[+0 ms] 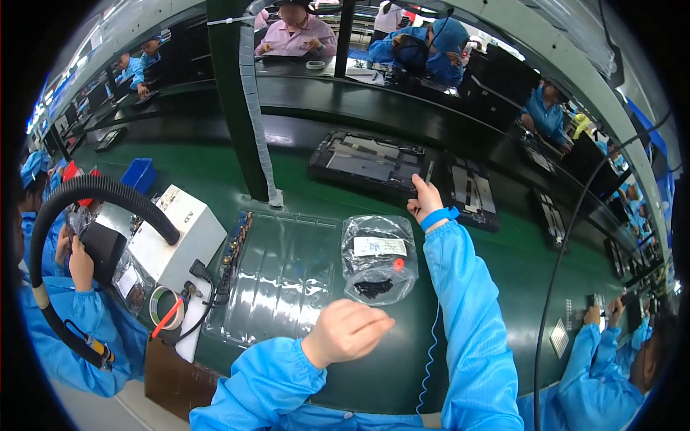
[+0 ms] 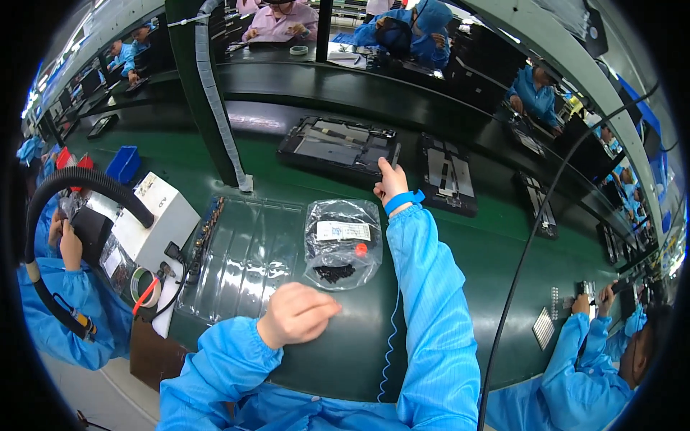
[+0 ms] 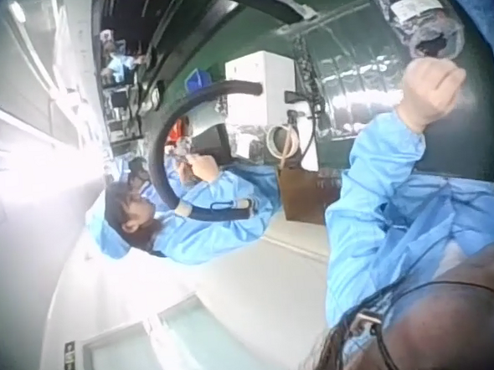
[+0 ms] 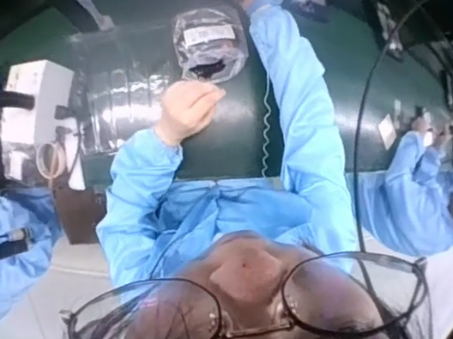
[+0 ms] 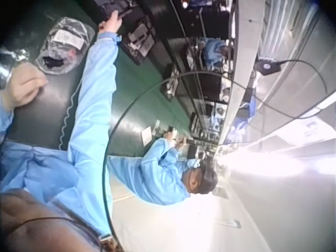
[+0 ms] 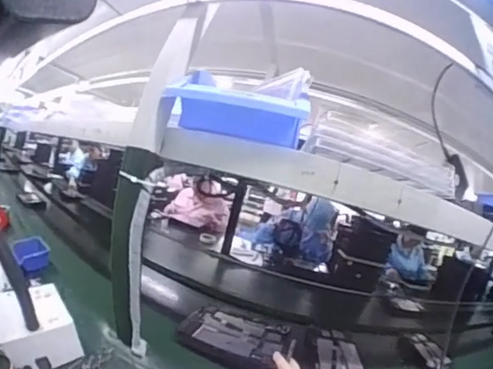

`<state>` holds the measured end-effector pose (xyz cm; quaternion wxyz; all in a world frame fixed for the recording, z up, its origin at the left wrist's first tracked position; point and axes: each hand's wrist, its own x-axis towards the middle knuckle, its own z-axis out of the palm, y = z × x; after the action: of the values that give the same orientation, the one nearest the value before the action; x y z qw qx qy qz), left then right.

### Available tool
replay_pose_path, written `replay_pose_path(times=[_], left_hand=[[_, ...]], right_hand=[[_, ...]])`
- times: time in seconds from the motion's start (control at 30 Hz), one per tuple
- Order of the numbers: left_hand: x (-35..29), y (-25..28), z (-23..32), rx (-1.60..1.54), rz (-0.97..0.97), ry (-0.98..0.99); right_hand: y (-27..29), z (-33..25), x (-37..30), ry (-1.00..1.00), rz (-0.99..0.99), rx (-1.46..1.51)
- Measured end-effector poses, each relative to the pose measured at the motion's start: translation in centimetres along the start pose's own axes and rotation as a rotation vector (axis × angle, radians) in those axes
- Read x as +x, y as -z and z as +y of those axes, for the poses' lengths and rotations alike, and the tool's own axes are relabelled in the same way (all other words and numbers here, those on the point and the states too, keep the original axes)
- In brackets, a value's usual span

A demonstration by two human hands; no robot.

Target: The person assembles internal components of a tablet device by connecting ribbon cables and fitting a battery and internal bracket into the casing. The person uses tweezers and a spudger tool to manipulate the small parts.

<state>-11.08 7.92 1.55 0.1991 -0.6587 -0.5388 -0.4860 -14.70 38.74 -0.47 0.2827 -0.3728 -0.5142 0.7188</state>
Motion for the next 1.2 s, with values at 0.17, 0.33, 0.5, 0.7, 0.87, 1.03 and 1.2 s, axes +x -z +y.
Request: replay_pose_path(times=[0.17, 0.33, 0.5, 0.7, 0.87, 1.03, 1.2], left_hand=[[-0.1, 0.2, 0.1, 0.009, -0.010, -0.001], [0.0, 0.0, -0.2, 0.006, 0.004, -0.008], [-0.1, 0.0, -0.1, 0.001, -0.010, -0.024], [0.0, -0.6, 0.1, -0.015, 0.009, -0.024], [-0.5, -0.4, -0.1, 0.090, -0.037, -0.060], [0.1, -0.5, 1.5, 0.099, -0.009, -0.208], [0.3, -2.0, 4.0, 0.067, -0.184, -0.317]], right_hand=[[-1.5, 1.3, 1.9, 0.005, -0.061, -0.073], [-1.1, 0.8, 3.1, 0.088, -0.093, -0.430], [-1.4, 0.7, 3.0, 0.055, -0.038, -0.430], [-0.7, -0.5, -0.2, 0.503, -0.068, -0.697], [-2.1, -1.4, -13.8, 0.985, -0.139, -1.459], [1.6, 3.3, -21.5, 1.547, -0.102, -1.685], [3.3, 6.6, -23.8, 1.615, -0.046, -1.533]])
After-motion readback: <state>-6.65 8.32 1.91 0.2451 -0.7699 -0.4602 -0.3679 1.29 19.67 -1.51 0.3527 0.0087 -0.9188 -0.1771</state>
